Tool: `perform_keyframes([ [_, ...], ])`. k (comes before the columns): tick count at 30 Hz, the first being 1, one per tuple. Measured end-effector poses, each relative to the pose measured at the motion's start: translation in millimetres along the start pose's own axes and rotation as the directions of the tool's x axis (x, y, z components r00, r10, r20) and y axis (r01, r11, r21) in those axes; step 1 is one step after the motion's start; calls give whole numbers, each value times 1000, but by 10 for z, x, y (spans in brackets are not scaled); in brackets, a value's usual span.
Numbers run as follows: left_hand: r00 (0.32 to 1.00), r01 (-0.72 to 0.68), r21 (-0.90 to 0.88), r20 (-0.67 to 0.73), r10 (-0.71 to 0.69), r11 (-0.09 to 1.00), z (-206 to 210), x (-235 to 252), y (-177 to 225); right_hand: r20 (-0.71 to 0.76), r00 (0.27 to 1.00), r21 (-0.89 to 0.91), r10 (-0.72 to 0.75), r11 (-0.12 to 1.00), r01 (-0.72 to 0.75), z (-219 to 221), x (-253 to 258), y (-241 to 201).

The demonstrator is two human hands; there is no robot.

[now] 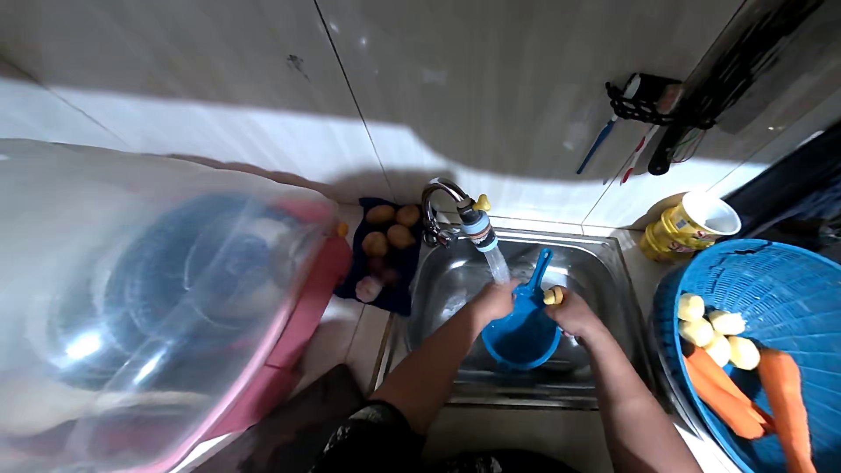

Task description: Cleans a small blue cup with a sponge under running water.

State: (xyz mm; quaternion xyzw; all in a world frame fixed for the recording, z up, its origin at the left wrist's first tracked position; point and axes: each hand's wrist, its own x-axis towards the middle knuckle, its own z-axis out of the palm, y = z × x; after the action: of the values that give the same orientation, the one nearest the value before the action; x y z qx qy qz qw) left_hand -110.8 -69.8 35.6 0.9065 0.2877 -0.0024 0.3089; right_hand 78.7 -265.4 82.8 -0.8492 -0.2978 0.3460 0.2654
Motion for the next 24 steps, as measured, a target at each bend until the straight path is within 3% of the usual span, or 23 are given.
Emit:
perform_keyframes([
  [3,995,-96,-24,32,97,995,-197,-8,-29,-4,1000,90,11,996,-10,0,30,20],
  [6,986,-162,-9,-51,161,987,-240,17,-69,-4,1000,122,-10,992,10,-49,17,-76],
  [13,993,-28,120,-114,41,992,-355,115,-2,-23,1000,133,-11,991,14,-61,118,-230],
  [24,988,95,142,-137,-76,985,-470,198,38,-82,993,76,-83,993,89,-26,251,-348],
])
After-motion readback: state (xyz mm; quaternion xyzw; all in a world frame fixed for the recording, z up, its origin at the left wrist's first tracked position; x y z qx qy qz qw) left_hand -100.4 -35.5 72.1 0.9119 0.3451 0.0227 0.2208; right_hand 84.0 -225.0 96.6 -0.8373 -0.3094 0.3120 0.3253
